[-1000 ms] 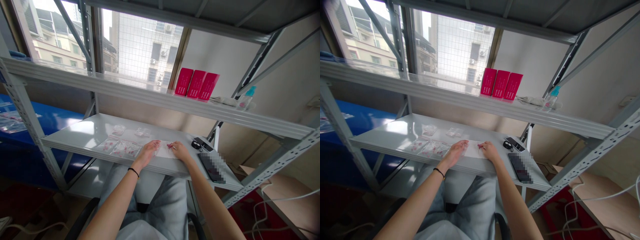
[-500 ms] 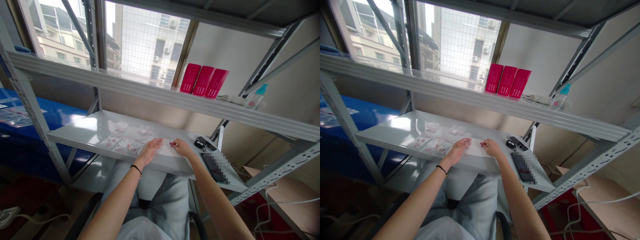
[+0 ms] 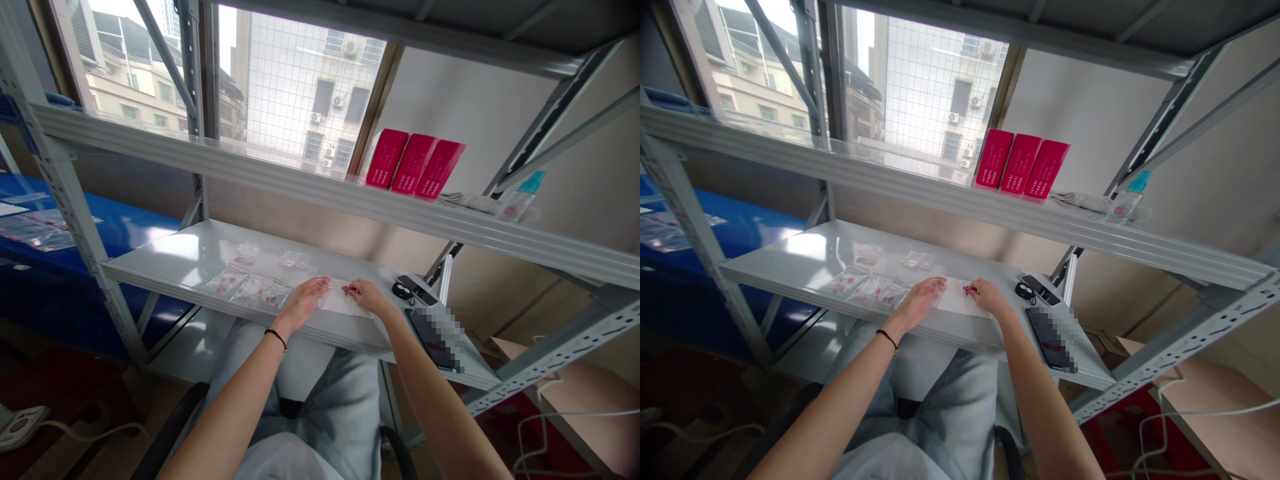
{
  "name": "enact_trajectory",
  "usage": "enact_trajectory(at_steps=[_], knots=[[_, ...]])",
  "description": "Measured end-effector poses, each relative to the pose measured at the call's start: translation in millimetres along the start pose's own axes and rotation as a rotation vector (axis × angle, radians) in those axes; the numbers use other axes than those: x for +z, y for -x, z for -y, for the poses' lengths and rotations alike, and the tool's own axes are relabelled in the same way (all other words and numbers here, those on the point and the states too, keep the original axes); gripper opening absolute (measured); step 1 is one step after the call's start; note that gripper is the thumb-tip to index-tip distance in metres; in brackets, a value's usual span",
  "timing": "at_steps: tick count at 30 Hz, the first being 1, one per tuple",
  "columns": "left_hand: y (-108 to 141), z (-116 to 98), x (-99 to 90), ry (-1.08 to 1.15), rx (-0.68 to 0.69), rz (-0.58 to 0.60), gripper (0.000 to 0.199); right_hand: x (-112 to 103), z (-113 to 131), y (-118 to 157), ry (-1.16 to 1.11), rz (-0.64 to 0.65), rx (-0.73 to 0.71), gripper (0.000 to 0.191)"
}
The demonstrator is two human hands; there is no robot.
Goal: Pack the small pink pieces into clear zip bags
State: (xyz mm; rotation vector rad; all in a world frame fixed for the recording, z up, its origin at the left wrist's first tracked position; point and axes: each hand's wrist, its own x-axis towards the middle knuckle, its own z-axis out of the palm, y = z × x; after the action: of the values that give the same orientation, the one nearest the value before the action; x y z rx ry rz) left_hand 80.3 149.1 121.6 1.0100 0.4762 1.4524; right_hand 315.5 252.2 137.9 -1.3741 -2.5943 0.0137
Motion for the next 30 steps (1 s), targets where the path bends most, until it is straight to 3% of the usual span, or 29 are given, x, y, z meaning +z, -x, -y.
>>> enact_trajectory(at_steps=[7,11,16,19,25,28,30], knots=[[1,1,-0.4,-0.026,0.004,0.014,0.037,-24,9,7,-0.088,-0.083,-0.030,0.021],[2,-1,-0.2,-0.035,-0.028,0.043,0.039,-58,45,20,-0.196,-0.220,-0.081,0.026],[4,-3,3.8,-0.034,0.007,0.090,0.034,-86,100,29,-0.311,-0.248,-0.348,0.025],[5,-3,4.2,-0.032,0.001,0.107,0.029,-85,109,29,-0.330,-0.207,-0.426,0.026],[4,-4,0.8,-0.029,-0.133,0.157,0.045,-71,94,43,-0.365,-0.200,-0.399,0.027],[15,-11,3.2,-0.083,-0.177,0.246,0.045,-63,98,62,-0.393,-0.145,-0.368,0.022],[33,-19,5.9,-0.155,-0.165,0.242,0.040,-56,108,78,-0.460,-0.138,-0.328,0.020]])
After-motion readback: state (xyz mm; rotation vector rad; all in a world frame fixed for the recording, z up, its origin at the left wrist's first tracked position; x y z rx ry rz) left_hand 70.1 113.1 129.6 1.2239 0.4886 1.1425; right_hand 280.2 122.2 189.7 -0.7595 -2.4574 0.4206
